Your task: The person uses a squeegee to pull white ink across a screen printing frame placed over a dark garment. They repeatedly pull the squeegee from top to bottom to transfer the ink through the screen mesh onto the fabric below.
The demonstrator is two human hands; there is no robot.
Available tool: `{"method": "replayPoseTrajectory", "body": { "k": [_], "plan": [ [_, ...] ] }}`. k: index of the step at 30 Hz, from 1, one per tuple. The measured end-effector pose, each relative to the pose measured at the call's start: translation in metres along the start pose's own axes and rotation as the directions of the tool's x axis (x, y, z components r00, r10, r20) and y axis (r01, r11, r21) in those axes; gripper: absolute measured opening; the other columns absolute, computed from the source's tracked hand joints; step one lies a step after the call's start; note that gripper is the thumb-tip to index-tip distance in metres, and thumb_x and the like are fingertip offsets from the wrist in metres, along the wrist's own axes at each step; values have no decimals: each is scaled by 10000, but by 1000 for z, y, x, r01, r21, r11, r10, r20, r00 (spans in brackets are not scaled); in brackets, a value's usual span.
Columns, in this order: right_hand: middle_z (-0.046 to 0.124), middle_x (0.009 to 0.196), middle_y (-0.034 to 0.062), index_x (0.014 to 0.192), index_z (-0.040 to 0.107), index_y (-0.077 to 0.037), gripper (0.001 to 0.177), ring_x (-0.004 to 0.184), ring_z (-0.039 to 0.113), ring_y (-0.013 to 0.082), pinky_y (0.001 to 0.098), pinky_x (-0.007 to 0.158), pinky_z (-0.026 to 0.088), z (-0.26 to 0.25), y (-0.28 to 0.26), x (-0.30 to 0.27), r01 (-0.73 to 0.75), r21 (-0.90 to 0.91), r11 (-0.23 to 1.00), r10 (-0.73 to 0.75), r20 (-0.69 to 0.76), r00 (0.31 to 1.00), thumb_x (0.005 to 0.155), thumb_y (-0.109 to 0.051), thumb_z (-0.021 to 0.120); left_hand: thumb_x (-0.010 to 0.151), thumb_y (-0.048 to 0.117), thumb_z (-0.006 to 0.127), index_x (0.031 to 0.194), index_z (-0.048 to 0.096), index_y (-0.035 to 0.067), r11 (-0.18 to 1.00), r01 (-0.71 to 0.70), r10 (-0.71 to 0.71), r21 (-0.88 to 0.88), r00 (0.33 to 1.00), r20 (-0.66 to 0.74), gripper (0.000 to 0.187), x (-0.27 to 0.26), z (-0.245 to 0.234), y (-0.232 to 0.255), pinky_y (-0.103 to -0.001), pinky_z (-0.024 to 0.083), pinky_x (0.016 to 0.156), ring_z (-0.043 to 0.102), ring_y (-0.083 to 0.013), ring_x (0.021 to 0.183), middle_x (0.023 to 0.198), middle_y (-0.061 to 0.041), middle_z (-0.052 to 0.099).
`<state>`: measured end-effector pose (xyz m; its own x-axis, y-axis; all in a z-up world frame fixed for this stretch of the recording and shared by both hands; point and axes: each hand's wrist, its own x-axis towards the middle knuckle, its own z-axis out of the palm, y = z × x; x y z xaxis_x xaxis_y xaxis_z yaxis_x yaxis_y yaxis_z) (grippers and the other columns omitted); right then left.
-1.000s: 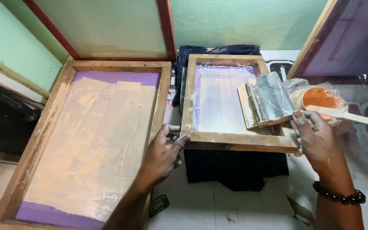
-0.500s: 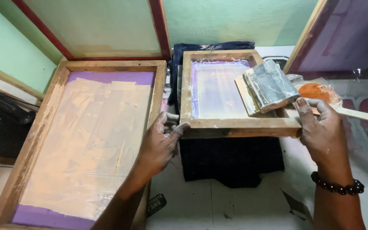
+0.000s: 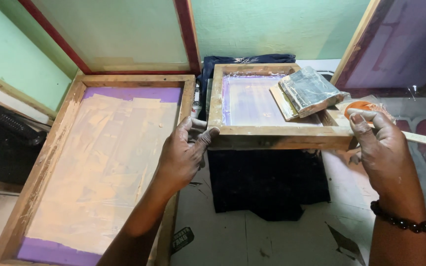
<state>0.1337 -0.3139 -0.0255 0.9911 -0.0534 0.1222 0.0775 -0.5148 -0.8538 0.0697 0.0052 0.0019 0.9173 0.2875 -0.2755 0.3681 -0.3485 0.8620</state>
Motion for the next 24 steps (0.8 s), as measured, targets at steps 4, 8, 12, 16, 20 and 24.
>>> {"method": "replayPoseTrajectory", "body": {
  "k": [4,8,12,16,20,24],
  "plan": [
    [577,876,111,1325,646,-100,369,639,537,215,336,588,462,9,21,-12,-193,28,981,192,41,981,1101,-366,523,861,560,571,1226,575,173,997,61,-64,48,995,79,532,-3,5,-26,-243,448,491,559,-118,616,1080,-49,693],
    [611,1134,121,1444,565,-106,470,805,532,208,338,672,446,21,11,-29,-372,93,924,352,180,919,1034,-325,497,943,407,631,1244,568,164,994,42,-60,101,980,189,392,-3,16,-72,-246,490,535,601,-111,655,1099,-34,714],
    [715,1157,124,1453,594,-126,492,959,650,219,345,780,481,35,18,-43,-488,13,873,475,214,854,1000,-309,536,880,479,700,1609,217,151,959,183,-231,216,946,225,934,-5,31,-102,-464,457,1168,535,-298,1418,1594,-99,453],
    [707,1300,212,1373,662,-235,651,1194,662,464,539,971,510,30,51,-42,-288,-664,690,401,20,916,932,-673,465,945,556,664,1133,668,342,850,105,-199,515,971,129,285,-2,18,-101,-226,421,468,397,-51,441,616,80,589],
    [767,1011,103,1455,609,-148,570,778,682,251,383,638,530,41,56,-3,21,-646,763,20,56,998,986,-472,606,911,520,688,873,706,281,849,-107,115,517,993,16,243,16,17,-83,-328,530,626,628,-106,589,805,99,768],
    [715,1084,300,1386,650,-15,599,1074,696,487,572,929,548,76,63,59,159,-659,735,-132,92,987,959,-431,708,877,374,709,954,703,179,775,-443,480,451,877,37,210,56,34,-80,-492,598,724,752,-364,848,898,-76,780]
  ]
}}
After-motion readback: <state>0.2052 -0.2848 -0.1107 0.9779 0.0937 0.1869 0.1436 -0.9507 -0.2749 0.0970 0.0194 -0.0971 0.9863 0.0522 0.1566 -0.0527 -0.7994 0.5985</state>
